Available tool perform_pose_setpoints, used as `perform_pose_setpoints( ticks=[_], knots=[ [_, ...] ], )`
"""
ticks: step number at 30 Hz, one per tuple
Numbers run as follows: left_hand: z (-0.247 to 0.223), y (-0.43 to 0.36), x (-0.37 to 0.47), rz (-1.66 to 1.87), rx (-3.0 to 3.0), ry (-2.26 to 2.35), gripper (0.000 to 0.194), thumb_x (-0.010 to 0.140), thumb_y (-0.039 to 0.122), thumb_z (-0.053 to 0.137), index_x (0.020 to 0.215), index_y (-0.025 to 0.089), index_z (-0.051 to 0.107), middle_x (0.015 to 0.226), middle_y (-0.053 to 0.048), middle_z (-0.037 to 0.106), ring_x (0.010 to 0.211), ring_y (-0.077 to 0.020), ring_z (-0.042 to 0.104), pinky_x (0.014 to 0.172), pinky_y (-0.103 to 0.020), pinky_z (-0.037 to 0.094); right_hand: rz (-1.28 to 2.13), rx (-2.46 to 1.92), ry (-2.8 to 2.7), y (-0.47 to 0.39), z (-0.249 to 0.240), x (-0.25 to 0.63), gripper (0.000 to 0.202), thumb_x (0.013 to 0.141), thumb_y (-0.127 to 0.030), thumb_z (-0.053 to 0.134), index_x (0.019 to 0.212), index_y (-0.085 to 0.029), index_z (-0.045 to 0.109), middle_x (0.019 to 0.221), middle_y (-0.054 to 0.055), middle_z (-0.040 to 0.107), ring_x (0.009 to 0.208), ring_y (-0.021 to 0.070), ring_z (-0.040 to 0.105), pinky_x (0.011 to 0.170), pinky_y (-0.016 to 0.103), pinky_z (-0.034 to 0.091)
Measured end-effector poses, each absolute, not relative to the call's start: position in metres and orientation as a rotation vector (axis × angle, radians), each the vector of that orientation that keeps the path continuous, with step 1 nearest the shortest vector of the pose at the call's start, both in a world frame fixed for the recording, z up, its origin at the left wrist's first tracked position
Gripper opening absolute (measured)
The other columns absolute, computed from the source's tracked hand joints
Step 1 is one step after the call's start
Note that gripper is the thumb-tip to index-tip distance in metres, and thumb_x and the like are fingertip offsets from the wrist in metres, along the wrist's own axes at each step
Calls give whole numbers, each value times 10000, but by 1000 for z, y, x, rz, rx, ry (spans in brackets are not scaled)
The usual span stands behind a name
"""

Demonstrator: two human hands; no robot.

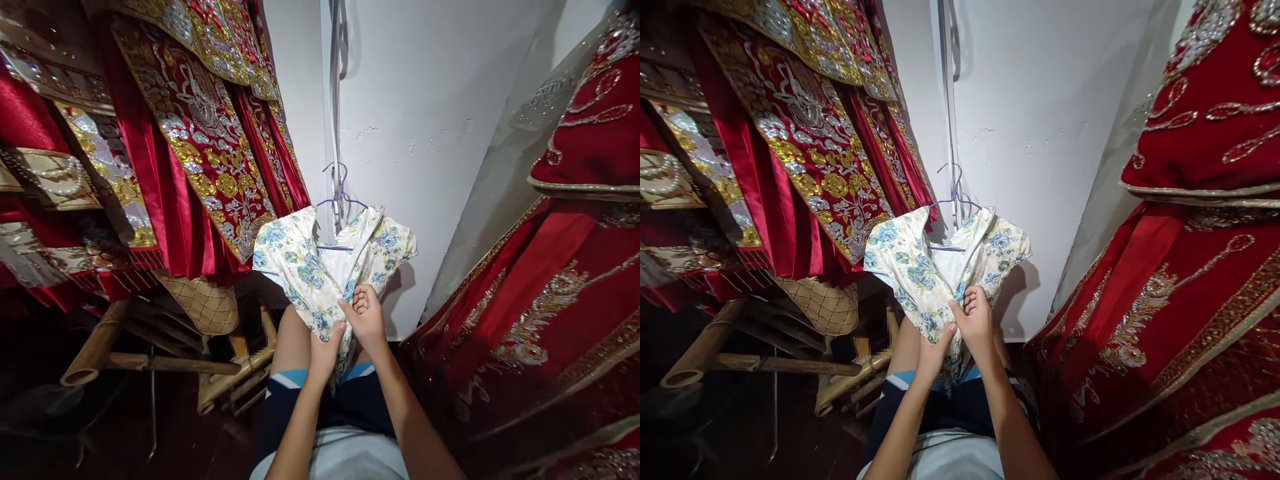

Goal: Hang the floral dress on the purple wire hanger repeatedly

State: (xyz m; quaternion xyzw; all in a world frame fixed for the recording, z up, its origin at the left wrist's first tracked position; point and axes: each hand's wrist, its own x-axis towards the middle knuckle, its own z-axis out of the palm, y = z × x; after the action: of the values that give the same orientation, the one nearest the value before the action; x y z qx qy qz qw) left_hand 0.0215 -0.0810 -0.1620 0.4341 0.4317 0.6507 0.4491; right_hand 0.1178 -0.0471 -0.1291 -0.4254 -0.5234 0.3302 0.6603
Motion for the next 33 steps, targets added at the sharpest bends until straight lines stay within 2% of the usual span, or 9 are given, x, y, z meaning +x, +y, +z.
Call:
perform_pose_setpoints(
  ticks=[4,10,15,17,23,27,33],
  knots=[
    [-158,-87,30,1577,1122,1082,595,722,360,771,1272,178,634,1383,-131,612,1376,-315,479,1155,-423,392,658,-995,-1153,-55,-126,126,274,791,-383,714,938,-208,563,759,-24,497,597,124,469,540,251,424],
    [-161,-90,40,1520,1268,1047,503,802,345,709,1277,195,638,1395,-110,605,1373,-304,486,1174,-412,362,503,-1004,-1095,-67,-134,135,198,872,-377,656,821,-207,569,722,-16,506,613,137,486,576,274,426],
    [-162,-91,42,1524,1263,1081,448,798,336,701,1222,193,675,1336,-110,649,1380,-314,475,1175,-418,356,510,-1054,-1225,-68,-132,141,235,885,-399,629,994,-199,689,832,20,515,592,133,443,555,292,421],
    [-162,-90,42,1530,1266,1095,451,795,343,707,1220,195,676,1328,-106,655,1392,-311,460,1179,-416,350,548,-1067,-1219,-67,-131,141,253,876,-416,631,976,-197,707,799,16,512,574,135,430,534,293,408],
    [-162,-90,40,1578,1289,1105,452,791,350,720,1218,206,679,1352,-99,640,1383,-307,472,1186,-414,342,688,-1058,-1132,-64,-132,140,270,847,-461,641,816,-195,675,561,-37,431,522,145,405,493,280,353],
    [-162,-92,43,1576,1266,1132,456,789,359,723,1208,185,673,1344,-116,642,1334,-305,529,1159,-410,379,758,-1070,-1128,-66,-129,142,291,843,-483,633,802,-196,652,574,-16,496,536,152,455,475,268,354],
    [-155,-84,13,1526,1136,1196,425,783,441,730,1108,171,678,1186,-133,710,1209,-331,614,1051,-425,465,814,-1090,-1123,-77,-114,151,298,853,-488,612,811,-195,633,645,12,581,604,173,531,527,274,406]
  ],
)
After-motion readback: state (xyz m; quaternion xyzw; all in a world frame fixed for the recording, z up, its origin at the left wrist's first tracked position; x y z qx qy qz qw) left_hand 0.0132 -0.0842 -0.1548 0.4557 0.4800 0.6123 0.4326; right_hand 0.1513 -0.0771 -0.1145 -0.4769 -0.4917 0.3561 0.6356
